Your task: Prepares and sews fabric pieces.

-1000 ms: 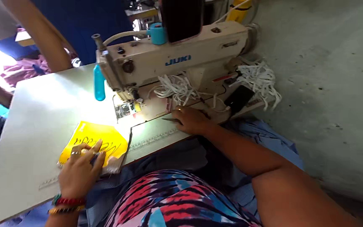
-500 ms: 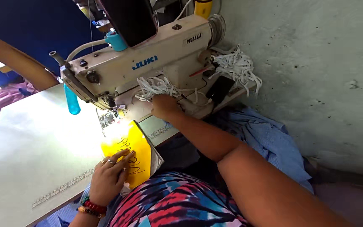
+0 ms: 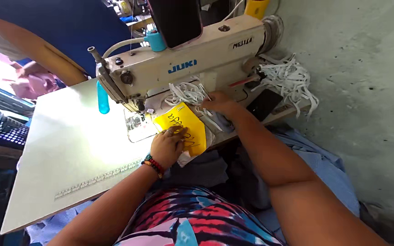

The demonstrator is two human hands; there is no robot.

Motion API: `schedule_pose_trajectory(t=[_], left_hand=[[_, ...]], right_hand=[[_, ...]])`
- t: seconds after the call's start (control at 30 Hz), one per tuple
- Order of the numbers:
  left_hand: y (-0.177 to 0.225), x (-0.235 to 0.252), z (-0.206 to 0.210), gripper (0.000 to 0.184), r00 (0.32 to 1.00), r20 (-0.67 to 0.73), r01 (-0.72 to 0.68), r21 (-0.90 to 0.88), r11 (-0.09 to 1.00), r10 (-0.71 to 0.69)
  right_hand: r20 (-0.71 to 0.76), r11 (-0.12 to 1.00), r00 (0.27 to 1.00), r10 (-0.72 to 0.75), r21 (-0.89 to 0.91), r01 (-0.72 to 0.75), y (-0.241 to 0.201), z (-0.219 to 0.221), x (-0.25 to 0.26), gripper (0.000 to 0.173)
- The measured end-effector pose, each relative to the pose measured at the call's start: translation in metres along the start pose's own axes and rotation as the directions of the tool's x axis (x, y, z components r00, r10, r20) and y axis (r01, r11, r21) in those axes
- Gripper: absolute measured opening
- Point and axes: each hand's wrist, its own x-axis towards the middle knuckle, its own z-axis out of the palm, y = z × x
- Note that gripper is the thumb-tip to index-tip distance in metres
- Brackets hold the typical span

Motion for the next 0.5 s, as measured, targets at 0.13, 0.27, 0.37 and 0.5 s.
schedule_pose_trajectory(t=[0.13, 0.27, 0.37, 0.5], left_hand=[[0.008, 0.024, 0.0, 0.045, 0.998, 0.023, 0.055, 0.007, 0.998, -0.055], [0.008, 0.036, 0.004, 0.043, 0.998, -0.043, 0.05, -0.006, 0.999, -0.05], [-0.001, 0.028, 0.015, 0.036, 0.967, -0.252, 0.001, -0.067, 0.998, -0.018], [0.002, -0.004, 0.018, 0.047, 0.964, -0.266, 0.012, -0.063, 0.998, -0.028]], right_hand=[[0.002, 0.992, 0.994, -0.108, 0.071, 0.108, -0.004, 0.002, -0.009, 0.022], [-0.062, 0.934, 0.943, -0.326, -0.173, 0.311, 0.003, 0.029, -0.025, 0.023], [-0.092, 0.896, 0.948, -0.305, -0.365, 0.253, 0.003, 0.041, -0.031, 0.041], [-0.134, 0.823, 0.967, -0.217, -0.558, 0.107, -0.027, 0.031, -0.013, 0.046]])
